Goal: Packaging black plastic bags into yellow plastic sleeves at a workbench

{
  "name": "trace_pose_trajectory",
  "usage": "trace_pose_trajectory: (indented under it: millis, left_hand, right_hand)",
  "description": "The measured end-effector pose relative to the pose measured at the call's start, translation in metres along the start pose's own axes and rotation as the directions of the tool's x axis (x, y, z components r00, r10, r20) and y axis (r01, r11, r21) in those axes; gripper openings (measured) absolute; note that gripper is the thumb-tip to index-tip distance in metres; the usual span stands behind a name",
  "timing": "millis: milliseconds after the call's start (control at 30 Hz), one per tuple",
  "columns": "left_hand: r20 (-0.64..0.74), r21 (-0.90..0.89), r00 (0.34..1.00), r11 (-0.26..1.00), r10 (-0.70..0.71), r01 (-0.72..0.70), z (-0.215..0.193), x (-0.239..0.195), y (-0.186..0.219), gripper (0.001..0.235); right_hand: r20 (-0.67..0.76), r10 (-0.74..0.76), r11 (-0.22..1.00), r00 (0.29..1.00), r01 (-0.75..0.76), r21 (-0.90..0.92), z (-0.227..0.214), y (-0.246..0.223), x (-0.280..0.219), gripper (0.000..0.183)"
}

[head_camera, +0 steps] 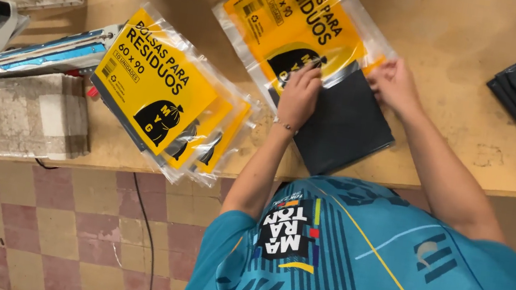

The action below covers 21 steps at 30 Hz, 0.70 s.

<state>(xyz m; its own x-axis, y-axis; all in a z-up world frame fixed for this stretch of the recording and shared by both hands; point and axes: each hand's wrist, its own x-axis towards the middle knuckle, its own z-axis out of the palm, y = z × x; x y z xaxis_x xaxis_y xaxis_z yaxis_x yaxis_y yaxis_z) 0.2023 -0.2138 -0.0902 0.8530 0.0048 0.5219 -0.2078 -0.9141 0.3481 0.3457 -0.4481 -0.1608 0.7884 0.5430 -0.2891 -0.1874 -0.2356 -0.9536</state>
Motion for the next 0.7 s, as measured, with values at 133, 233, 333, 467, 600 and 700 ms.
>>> trace_pose_trajectory:
  millis: [133, 233, 333, 467, 600, 700]
  left_hand:
    - [-0.019, 0.378, 0.985, 0.91, -0.173, 0.167, -0.048, -0.026, 0.005, 0.021]
    - [0.006, 0.533, 0.911, 0.772, -0.412, 0.346, -0.048, -0.061, -0.008, 0.038]
    - [0.067, 0.484, 0.902, 0.805, -0.426, 0.344, -0.038, -0.104, -0.016, 0.033]
    - [0.263, 0.028, 0.941, 0.977, -0.211, 0.212, -0.041, -0.152, 0.008, 0.025]
    - [0.625, -0.126, 0.747, 0.915, -0.226, 0.382, -0.077, -0.161, 0.057, 0.015]
    - [0.602, -0.156, 0.736, 0.858, -0.31, 0.489, -0.108, -0.137, 0.07, 0.04]
  right_hand:
    - [-0.097, 0.3, 0.951, 0.949, -0.305, -0.047, 0.017, -0.109, 0.012, 0.015]
    - [0.037, 0.228, 0.945, 0.973, -0.212, -0.249, 0.011, -0.105, 0.024, 0.013]
    - [0.177, 0.191, 0.817, 0.966, -0.056, -0.574, -0.005, -0.078, 0.018, 0.029]
    - [0.32, 0.542, 0.563, 0.777, -0.053, -0.825, -0.036, -0.065, -0.039, 0.042]
    - [0.298, 0.779, 0.48, 0.551, -0.219, -0.85, -0.05, -0.071, -0.11, 0.041]
    - [0.591, 0.614, 0.788, 0.523, -0.364, -0.497, -0.046, -0.101, -0.137, 0.029]
